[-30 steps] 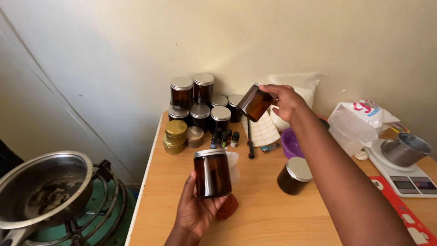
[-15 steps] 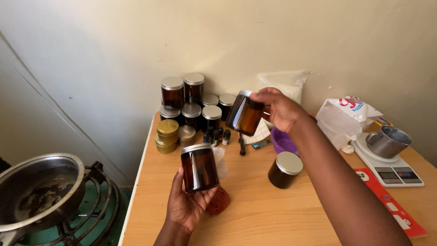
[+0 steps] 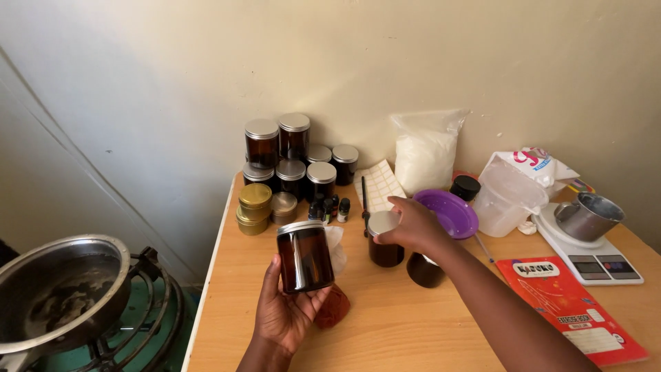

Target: Wiping glass jars with a cloth and arranging them on a workspace table.

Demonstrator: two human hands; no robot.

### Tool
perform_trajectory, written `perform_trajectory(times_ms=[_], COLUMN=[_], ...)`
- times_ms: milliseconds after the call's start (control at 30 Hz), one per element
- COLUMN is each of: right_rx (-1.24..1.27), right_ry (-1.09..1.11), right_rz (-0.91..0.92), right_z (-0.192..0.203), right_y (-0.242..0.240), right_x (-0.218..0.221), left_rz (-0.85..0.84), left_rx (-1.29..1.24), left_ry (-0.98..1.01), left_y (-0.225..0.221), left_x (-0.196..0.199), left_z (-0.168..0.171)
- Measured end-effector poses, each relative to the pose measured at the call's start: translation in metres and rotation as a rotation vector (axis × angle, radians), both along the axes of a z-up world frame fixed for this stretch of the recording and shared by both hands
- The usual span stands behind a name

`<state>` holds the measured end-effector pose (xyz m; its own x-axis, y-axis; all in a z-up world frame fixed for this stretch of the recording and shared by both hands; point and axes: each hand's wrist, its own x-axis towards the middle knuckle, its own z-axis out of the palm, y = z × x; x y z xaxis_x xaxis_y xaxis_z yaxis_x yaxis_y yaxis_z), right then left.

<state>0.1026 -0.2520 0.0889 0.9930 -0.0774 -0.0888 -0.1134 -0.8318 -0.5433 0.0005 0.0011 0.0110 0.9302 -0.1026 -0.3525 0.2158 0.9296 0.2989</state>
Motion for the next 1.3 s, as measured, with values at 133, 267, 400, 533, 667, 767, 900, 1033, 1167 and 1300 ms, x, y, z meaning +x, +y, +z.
perform_trajectory(times_ms=[133, 267, 400, 533, 667, 767, 900, 1033, 1167, 1300], right_rx=[-0.101, -0.197, -0.171, -0.054, -0.081, -0.167, -0.215, -0.225, -0.244, 0.259], right_ry=[-0.024, -0.027, -0.014, -0.019, -0.029, 0.008, 0.109, 0.181, -0.016, -0.320], right_rz=[-0.015, -0.029, -0.078, -0.113, -0.114, -0.101, -0.155, -0.171, -0.084, -0.087], right_z=[-0.022, -0.026, -0.024, -0.027, -0.038, -0.033, -0.030, -0.005, -0.007, -0.001], right_y=[-0.021, -0.033, -0.036, -0.042, -0.056, -0.064, -0.072, -0.063, -0.056, 0.008], right_x=[0.020, 0.029, 0.028, 0.022, 0.023, 0.019, 0.017, 0.002, -0.005, -0.050], left_rz=[0.014, 0.001, -0.004, -0.004, -0.004, -0.001, -0.003, -0.012, -0.008, -0.018], left_rx=[-0.010, 0.003, -0.020, -0.013, -0.004, -0.002, 0.016, 0.011, 0.024, 0.037], left_ry=[0.030, 0.007, 0.003, -0.002, -0.005, -0.009, -0.009, -0.015, -0.003, -0.043], left_y=[0.000, 0.000, 0.003, 0.002, 0.002, 0.002, 0.001, 0.001, 0.001, -0.001], left_x=[-0.002, 0.003, 0.003, 0.002, 0.002, 0.001, -0.001, 0.000, -0.001, 0.000], left_z=[0.005, -0.007, -0.007, -0.006, -0.007, -0.004, -0.001, -0.002, -0.001, -0.002])
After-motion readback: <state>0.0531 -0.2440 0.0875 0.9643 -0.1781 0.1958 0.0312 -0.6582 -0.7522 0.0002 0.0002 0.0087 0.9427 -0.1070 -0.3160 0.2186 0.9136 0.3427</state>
